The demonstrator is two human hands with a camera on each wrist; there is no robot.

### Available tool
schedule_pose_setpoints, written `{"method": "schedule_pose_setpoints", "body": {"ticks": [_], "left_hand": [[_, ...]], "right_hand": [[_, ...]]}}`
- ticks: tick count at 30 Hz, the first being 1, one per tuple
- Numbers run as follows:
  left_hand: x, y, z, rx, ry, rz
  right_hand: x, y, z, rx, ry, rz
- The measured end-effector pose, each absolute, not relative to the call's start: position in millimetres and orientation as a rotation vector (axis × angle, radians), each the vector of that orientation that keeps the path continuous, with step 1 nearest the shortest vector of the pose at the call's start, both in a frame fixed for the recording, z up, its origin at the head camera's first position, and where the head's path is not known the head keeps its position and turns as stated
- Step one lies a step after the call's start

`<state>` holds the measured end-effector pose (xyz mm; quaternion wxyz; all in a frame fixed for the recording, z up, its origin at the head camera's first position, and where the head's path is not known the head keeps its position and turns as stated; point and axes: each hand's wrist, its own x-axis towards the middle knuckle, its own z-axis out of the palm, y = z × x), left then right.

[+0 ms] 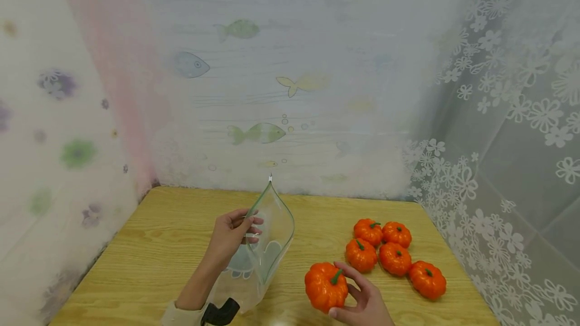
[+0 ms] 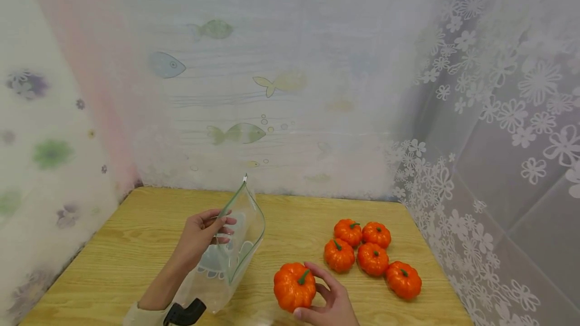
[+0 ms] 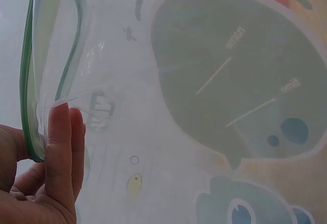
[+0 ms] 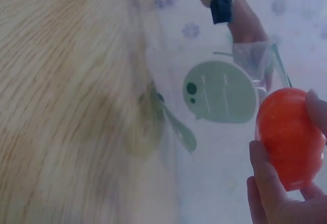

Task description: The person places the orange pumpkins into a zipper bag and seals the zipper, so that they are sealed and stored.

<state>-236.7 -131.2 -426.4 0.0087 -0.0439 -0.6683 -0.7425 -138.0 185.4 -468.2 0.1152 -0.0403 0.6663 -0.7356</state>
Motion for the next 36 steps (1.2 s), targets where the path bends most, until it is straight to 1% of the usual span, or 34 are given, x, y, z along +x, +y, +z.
{"method": "schedule_pose_setpoints", "body": {"ticks": [13,17,27,33,36], "left_hand": [[-237,-130,-426,-0.136,-2.102,-2.314],[-237,-128,-426,-0.128,-2.104,-2.307],[-236,-122,-426,-0.167,-2.095,-2.306],[-236,-119,-425,-0.159,-2.1,-2.323],[-235,-118,-424,-0.153,-2.108,-2.329]], "right_hand": [[-143,171,-451,-0.203,1.883,-2.234],[-146,164,-446,-0.288,1.86,-2.282],[-158,145,-438,-0.614,1.777,-2.383],[-164,131,-430,-0.722,1.733,-2.414],[-169,125,-426,-0.735,1.729,-2.42]]}}
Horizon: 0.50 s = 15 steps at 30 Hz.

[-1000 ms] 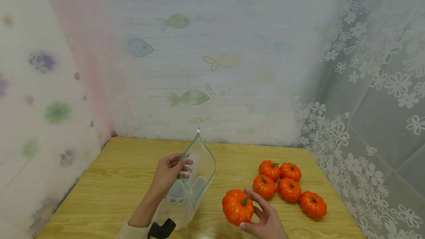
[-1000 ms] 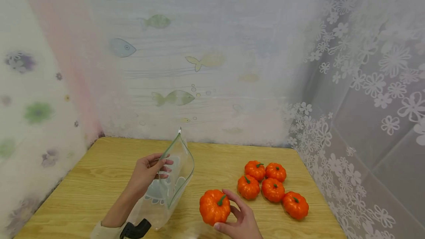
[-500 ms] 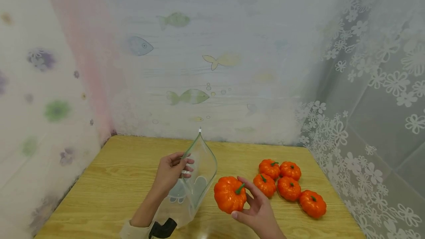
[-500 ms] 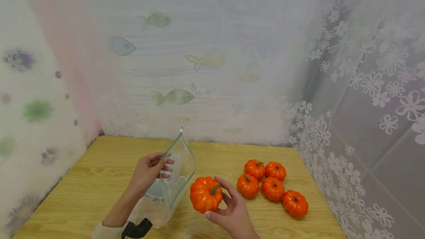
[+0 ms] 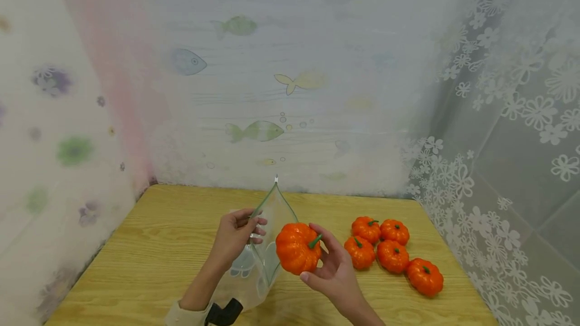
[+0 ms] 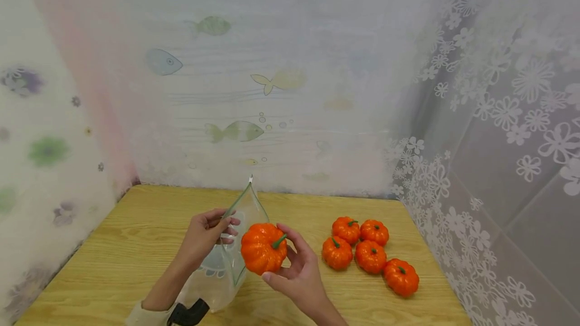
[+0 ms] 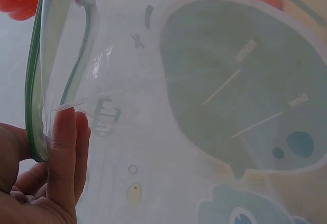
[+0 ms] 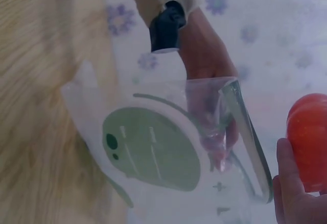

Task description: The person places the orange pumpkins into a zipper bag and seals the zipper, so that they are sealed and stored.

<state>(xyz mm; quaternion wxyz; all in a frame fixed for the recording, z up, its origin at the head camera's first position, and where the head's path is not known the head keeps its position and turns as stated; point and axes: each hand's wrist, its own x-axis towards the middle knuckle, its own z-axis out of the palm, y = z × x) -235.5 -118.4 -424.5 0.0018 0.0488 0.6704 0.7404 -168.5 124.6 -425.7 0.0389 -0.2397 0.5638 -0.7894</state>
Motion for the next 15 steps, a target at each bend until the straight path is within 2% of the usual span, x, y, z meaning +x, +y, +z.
{"method": "schedule_pose_setpoints", "body": {"ticks": [15], "left_hand": [[-236,-115,-426,0.16,2.16,2.285]], "right_hand": [[-196,95,-403,-0.76,1.851,-2.388]]}}
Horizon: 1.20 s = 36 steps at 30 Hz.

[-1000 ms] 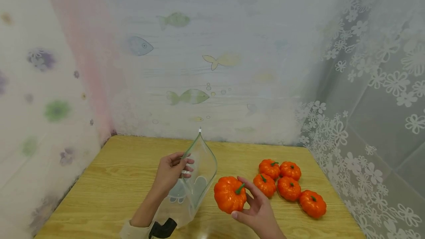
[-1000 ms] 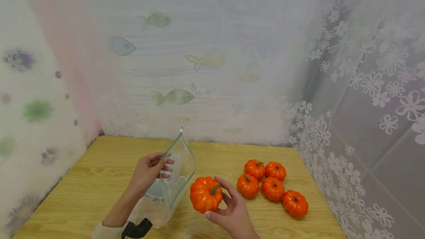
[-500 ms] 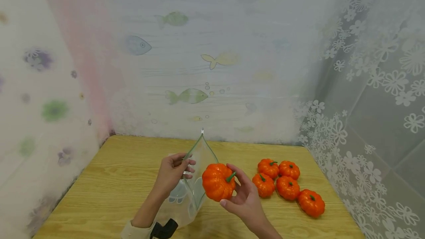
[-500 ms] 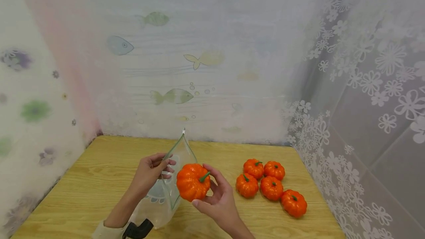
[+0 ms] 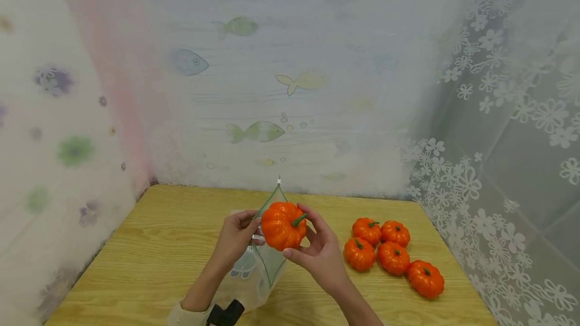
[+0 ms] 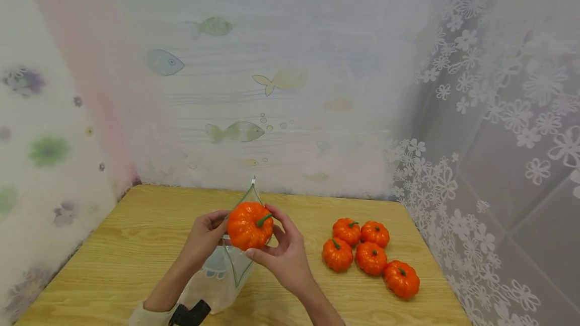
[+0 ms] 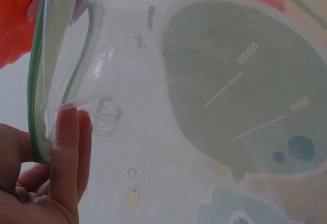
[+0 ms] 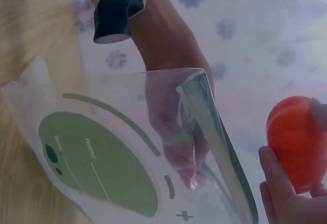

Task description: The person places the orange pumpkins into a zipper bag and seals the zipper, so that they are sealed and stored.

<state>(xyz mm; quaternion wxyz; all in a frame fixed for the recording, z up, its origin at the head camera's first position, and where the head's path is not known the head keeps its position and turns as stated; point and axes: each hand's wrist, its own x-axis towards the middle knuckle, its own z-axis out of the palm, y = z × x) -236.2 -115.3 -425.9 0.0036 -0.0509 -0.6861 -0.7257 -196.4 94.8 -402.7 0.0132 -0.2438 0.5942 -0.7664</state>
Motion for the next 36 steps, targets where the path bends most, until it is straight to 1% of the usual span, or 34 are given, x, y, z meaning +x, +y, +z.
{"method": "schedule_pose_setpoints", "body": {"ticks": [7,18,23,36], "left_hand": [[-240,-115,-428,-0.215,-2.174,-2.301],[-239,-118,-428,-0.334,-2.22,-2.329],[-241,-118,-429,-0.328,-2.221,-2.321],[-242,-119,-427,-0.291,-2.201,-2.32]], "right_hand": [[-206,87,-400,-0.724,1.918,-2.363],[-211,88,-399,-0.626,2.029,-2.32],[-212,90,-401,-0.598,2.065,-2.287],[-215,96,-408,-0.652,2.175,-2.139]]}}
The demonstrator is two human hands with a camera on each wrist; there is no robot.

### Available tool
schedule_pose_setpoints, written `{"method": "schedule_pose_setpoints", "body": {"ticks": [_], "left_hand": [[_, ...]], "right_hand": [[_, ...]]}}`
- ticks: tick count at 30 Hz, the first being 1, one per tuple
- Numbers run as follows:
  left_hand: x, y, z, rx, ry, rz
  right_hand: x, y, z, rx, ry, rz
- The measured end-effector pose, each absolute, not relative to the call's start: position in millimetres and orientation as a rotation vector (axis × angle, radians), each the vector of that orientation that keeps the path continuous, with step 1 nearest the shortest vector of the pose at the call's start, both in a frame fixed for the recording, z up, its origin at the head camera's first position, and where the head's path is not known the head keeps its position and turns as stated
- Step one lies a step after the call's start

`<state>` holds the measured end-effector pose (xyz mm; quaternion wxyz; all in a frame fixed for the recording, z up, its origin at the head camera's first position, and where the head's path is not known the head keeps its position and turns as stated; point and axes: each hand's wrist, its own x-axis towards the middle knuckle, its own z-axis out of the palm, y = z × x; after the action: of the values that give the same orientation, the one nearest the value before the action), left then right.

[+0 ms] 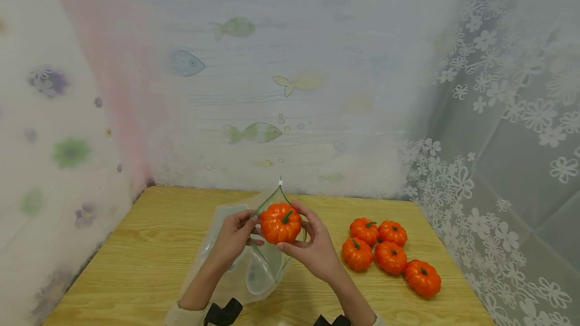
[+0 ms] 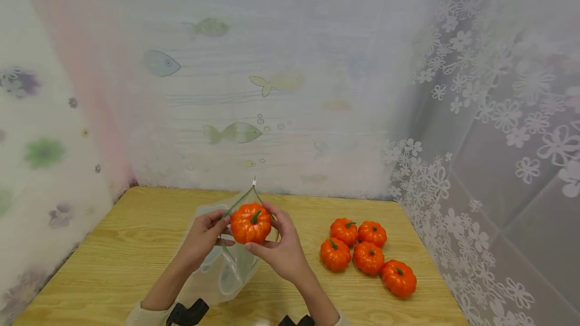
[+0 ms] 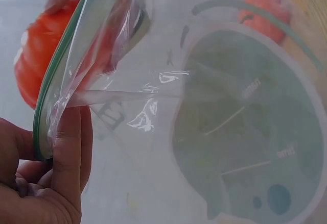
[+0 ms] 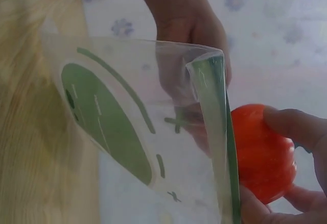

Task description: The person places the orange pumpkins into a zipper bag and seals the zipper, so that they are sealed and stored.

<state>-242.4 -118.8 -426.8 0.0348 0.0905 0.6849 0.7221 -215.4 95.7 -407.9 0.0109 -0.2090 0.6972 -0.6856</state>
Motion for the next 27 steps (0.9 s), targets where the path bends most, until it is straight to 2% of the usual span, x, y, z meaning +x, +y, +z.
{"method": "schedule_pose_setpoints", "body": {"ticks": [27], "left_hand": [[-242,-124,-427,0.306,2.16,2.164]], "right_hand": [[-217,108,-424,-0.547,2.373,-1.948]]}}
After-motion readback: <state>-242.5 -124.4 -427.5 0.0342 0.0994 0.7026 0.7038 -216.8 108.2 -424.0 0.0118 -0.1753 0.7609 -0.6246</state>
